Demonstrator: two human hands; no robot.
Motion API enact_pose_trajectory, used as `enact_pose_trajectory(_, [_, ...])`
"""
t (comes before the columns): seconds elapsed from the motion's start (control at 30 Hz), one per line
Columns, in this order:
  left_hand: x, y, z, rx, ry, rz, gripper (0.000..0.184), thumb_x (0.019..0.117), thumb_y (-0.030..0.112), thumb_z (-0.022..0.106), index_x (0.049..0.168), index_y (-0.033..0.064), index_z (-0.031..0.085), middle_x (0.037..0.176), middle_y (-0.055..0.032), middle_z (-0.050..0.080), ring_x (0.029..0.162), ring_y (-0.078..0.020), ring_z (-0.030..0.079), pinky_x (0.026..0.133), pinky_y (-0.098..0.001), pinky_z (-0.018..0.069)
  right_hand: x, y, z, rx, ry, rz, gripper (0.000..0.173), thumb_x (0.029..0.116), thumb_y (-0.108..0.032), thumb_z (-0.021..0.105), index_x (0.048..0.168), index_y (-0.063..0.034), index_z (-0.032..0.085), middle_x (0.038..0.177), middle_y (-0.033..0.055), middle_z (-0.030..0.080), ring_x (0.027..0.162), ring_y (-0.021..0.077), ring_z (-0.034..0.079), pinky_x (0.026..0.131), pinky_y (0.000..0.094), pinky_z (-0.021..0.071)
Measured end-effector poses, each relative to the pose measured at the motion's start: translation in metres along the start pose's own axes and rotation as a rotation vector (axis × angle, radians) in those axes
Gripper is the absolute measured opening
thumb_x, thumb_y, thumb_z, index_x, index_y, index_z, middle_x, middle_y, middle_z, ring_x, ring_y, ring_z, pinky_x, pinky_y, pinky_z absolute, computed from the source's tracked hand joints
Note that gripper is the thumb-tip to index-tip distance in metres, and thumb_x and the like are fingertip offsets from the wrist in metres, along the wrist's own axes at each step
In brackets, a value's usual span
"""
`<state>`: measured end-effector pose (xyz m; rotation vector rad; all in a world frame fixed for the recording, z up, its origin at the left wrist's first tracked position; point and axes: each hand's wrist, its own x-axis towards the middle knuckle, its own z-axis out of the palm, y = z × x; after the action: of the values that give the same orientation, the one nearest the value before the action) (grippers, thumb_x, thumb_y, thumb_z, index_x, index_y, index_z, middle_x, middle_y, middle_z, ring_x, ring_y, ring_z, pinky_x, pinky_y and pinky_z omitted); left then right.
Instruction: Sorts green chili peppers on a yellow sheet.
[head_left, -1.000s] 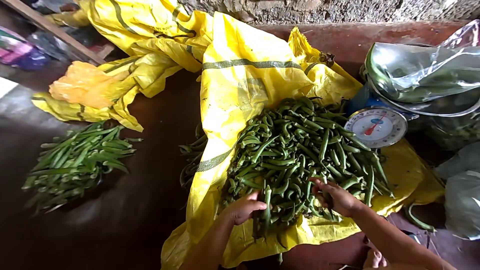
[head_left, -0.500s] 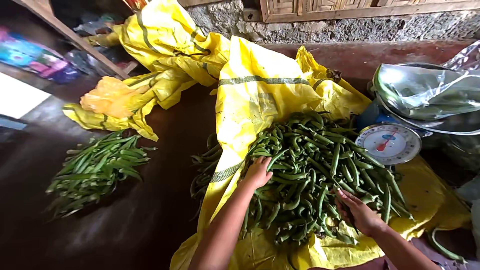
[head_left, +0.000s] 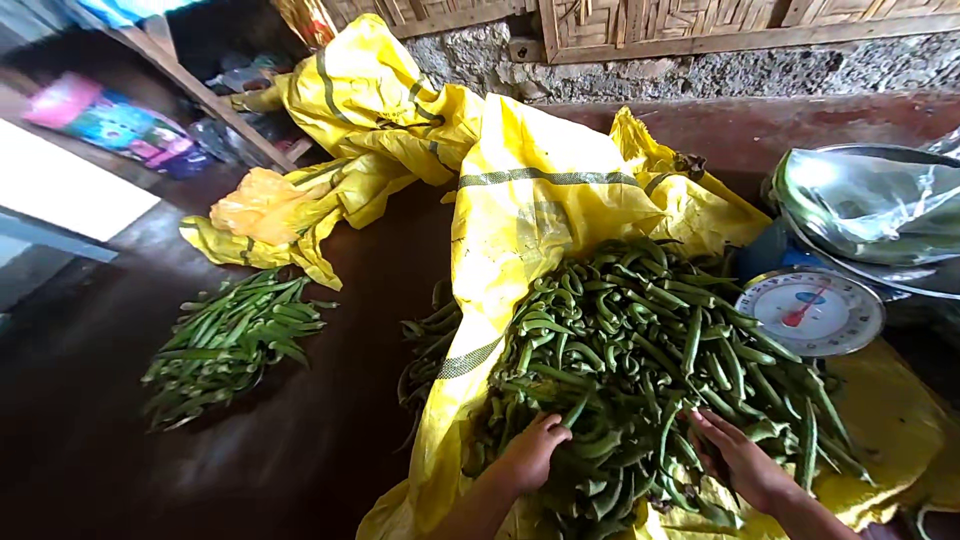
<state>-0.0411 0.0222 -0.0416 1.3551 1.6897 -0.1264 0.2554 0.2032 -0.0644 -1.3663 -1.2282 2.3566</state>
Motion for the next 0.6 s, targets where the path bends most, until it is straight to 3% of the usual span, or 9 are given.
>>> enact_pose_trajectory(0.07, [-0.008,-0.006,-0.02,-0.013,-0.151,0.012,0.052,0.0907,-0.009,0.057,0.139,0.0103,0.063,0.161,-0.0196,0.038,0.151,-0.0383,0.033,0.122,-0.0539,0.0305,0.001,0.0,-0.001,-0.003,-0.003,-0.006,0.035,0.1104,-0.029,0.036,0.128,-0.0068,0.056,0.071,-0.0012,0.054,0.052,0.0082,0.05,0.049,0.0237,0.0456])
enact_pose_trajectory(0.13, [-0.012,-0.003,-0.048,0.049,-0.219,0.01,0.04,0.1,0.006,0.057,0.14,0.0104,0.064,0.153,-0.0189,0.051,0.144,-0.0361,0.045,0.12,-0.0543,0.0341,0.0,0.0,-0.002,0.008,0.0,0.0,0.034,0.1105,-0.027,0.035,0.128,-0.0062,0.056,0.072,-0.001,0.054,0.053,0.0083,0.05,0.05,0.0238,0.0464])
enact_pose_trajectory(0.2, [-0.007,0.011,-0.075,0.115,-0.093,-0.127,0.038,0.1052,0.013,0.051,0.142,0.0116,0.061,0.148,-0.0165,0.057,0.138,-0.0357,0.053,0.115,-0.0574,0.0408,0.001,0.002,-0.001,0.001,0.003,0.012,0.033,0.1105,-0.026,0.036,0.128,-0.007,0.056,0.073,-0.0011,0.054,0.054,0.0086,0.051,0.051,0.0242,0.0466])
enact_pose_trajectory(0.27, [0.011,0.023,-0.093,0.158,0.15,-0.317,0.041,0.1063,0.017,0.049,0.146,0.0151,0.056,0.15,-0.0147,0.055,0.14,-0.0378,0.05,0.108,-0.0606,0.0455,0.002,0.002,0.002,-0.008,0.011,0.022,0.032,0.1105,-0.027,0.038,0.127,-0.0074,0.056,0.074,-0.0006,0.055,0.055,0.0087,0.051,0.052,0.0241,0.0464])
enact_pose_trajectory(0.33, [0.036,0.019,-0.101,0.142,0.306,-0.431,0.049,0.1065,0.025,0.052,0.154,0.015,0.046,0.149,-0.0194,0.053,0.14,-0.0409,0.048,0.106,-0.0605,0.0463,0.002,0.003,0.004,-0.016,-0.001,0.024,0.031,0.1105,-0.027,0.038,0.126,-0.0072,0.056,0.075,-0.0005,0.055,0.056,0.0089,0.052,0.053,0.0243,0.047])
enact_pose_trajectory(0.4, [0.058,0.002,-0.101,0.059,0.329,-0.439,0.067,0.1032,0.03,0.059,0.163,0.0192,0.029,0.153,-0.0248,0.045,0.136,-0.0442,0.051,0.106,-0.0603,0.048,0.0,0.002,0.006,-0.028,-0.022,0.016,0.032,0.1097,-0.027,0.038,0.126,-0.0073,0.057,0.074,-0.0006,0.056,0.056,0.0092,0.053,0.054,0.0247,0.0482])
enact_pose_trajectory(0.47, [0.072,-0.01,-0.094,0.021,0.325,-0.388,0.078,0.0997,0.028,0.064,0.165,0.0242,0.022,0.155,-0.0275,0.041,0.137,-0.0466,0.049,0.108,-0.0599,0.0468,-0.001,0.001,0.004,-0.04,-0.034,0.005,0.031,0.1094,-0.027,0.038,0.124,-0.0075,0.057,0.074,-0.0009,0.056,0.057,0.0094,0.054,0.054,0.0253,0.0488])
enact_pose_trajectory(0.6, [0.069,0.006,-0.073,0.118,0.253,-0.259,0.062,0.1,0.018,0.059,0.159,0.0176,0.039,0.146,-0.0175,0.058,0.14,-0.0424,0.047,0.112,-0.0577,0.0424,-0.002,0.006,-0.001,-0.024,-0.033,0.013,0.032,0.1092,-0.027,0.038,0.123,-0.0071,0.058,0.073,-0.0011,0.056,0.056,0.0093,0.053,0.054,0.0251,0.0492])
